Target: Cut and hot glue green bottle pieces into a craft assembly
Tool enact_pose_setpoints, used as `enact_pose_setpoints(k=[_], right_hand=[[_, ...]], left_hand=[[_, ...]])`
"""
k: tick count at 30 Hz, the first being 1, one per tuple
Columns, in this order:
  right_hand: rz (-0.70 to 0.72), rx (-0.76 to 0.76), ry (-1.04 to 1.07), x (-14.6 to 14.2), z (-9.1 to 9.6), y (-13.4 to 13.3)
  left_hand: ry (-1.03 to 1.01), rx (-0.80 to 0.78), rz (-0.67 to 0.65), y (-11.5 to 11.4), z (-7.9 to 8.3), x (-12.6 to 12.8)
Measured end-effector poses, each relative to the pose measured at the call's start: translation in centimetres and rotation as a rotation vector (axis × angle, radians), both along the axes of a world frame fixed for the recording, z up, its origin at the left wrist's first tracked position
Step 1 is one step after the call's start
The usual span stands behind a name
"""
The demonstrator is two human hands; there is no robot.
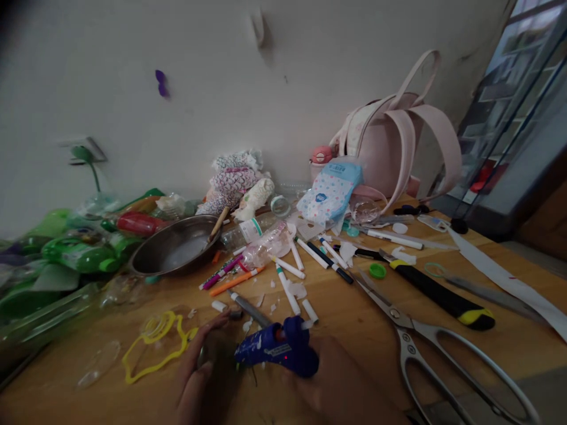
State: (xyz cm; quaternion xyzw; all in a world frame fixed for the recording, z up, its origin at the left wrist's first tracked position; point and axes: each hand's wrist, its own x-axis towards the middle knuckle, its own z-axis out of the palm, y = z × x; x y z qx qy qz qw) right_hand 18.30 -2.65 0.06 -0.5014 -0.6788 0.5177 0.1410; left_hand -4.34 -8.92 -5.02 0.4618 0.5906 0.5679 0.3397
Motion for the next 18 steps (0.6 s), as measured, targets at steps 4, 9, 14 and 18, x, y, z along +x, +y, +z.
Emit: enact_pose_setpoints(k=[4, 9, 14, 18], right_hand=[[0.085, -0.012, 0.052, 0.0, 0.2, 0.0], [0.009, 0.013, 0.125, -0.1, 0.5, 0.0], [-0.037, 0.034, 0.044, 0.0, 0.7, -0.2], [-0.007, -0.01, 0.013, 0.1, 0.8, -0.4]], left_hand=[[-0.005, 0.04, 0.104, 0.1, -0.1, 0.9], [0.038, 0.028, 0.063, -0.1, 0.4, 0.6], [0.034, -0.024, 0.017, -0.4, 0.9, 0.0], [0.007, -0.009, 0.094, -0.3, 0.9, 0.5]])
